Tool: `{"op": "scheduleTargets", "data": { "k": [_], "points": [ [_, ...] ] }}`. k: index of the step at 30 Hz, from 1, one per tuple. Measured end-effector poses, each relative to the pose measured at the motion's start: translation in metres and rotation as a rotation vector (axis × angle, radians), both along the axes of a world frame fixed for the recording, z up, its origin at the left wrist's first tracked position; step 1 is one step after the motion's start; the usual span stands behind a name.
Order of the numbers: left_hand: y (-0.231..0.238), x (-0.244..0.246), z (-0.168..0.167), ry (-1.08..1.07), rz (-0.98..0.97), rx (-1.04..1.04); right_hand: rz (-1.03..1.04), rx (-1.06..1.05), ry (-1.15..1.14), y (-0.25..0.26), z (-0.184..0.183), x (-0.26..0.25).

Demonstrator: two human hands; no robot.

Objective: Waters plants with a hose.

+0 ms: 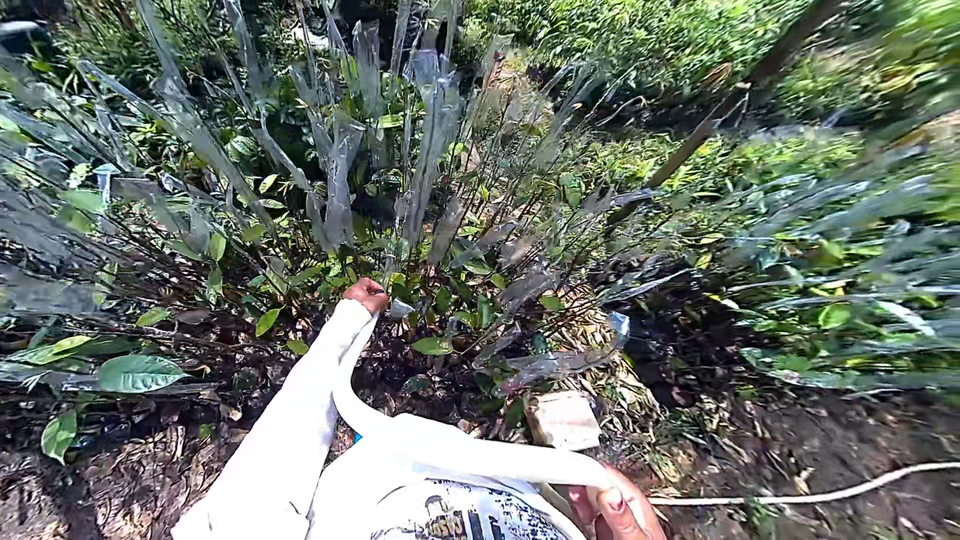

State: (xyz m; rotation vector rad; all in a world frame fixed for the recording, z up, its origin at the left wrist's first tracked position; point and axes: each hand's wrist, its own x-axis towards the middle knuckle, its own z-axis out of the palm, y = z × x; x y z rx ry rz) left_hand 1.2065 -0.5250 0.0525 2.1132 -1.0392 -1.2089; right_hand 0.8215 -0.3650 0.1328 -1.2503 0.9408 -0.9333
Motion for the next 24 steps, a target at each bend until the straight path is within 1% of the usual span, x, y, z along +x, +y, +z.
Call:
{"op": "scheduleTargets", "data": {
  "k": [5, 10, 13, 17, 21, 24],
  "points": [
    [0.009, -0.031, -0.007, 0.035, -0.03, 0.0, -0.034, -0.028, 0.027, -0.006, 0.001, -0.025],
    [0.018, -0.075, -0.016, 0.129, 0.057, -0.054, -0.007, -0.061, 0.023, -0.017, 0.0, -0.059],
    [0.017, -0.101, -0.016, 0.162, 0.11, -0.079, 0.002, -0.101, 0.043, -0.026, -0.003, -0.082],
    [0.011, -0.129, -0.022, 0.231, 0.179, -0.132, 0.049, -0.125, -0.005, -0.037, -0.004, -0.109],
    [0.005, -0.148, -0.029, 0.249, 0.21, -0.147, 0.058, -0.166, -0.011, -0.045, -0.007, -0.129],
    [0.003, -0.158, -0.029, 0.237, 0.223, -0.137, 0.041, -0.149, -0.023, -0.048, -0.007, -0.14]
  ]
}}
